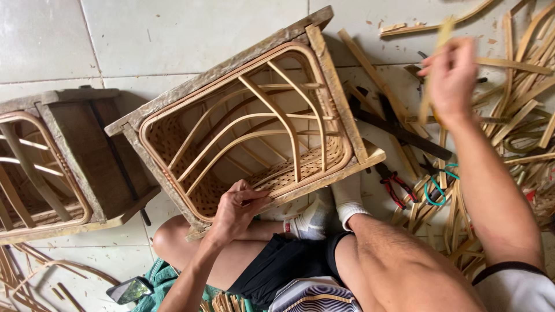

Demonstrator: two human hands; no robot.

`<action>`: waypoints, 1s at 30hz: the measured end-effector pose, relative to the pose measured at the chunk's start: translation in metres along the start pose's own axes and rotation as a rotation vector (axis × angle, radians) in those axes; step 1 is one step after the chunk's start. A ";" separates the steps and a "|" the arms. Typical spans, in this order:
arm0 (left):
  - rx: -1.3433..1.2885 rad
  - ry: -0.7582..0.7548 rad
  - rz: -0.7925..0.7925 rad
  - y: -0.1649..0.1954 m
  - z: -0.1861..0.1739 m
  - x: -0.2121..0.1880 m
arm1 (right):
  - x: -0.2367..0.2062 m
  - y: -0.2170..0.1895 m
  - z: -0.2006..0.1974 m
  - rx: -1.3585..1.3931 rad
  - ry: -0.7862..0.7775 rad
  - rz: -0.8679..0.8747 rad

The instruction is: The person assembles a rectangular basket by inserting thin wooden strips into a wooden mold. They use a hammer to tap the strips into place, pliers to trim excess material, and a glue bottle to apply adhesive along the frame edges.

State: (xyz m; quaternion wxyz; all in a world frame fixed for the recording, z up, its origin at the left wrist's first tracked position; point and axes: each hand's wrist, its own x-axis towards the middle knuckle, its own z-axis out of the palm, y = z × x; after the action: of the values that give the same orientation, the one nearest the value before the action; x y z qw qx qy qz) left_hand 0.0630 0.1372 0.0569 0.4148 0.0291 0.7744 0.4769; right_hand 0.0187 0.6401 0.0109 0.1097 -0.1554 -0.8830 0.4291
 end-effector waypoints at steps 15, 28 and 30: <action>0.666 0.181 0.486 -0.028 0.011 -0.032 | -0.051 -0.228 0.224 0.596 -0.229 -0.099; 0.574 0.279 0.484 -0.006 0.043 -0.036 | -0.075 -0.211 0.209 0.339 -0.242 -0.262; 0.586 0.289 0.497 -0.007 0.044 -0.035 | -0.075 -0.209 0.208 0.324 -0.249 -0.255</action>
State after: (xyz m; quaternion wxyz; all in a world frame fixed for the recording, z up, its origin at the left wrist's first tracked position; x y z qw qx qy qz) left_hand 0.1182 0.1495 0.0642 0.1478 0.2650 0.8972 0.3209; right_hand -0.0171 0.3398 0.0451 0.0767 0.0313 -0.8217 0.5639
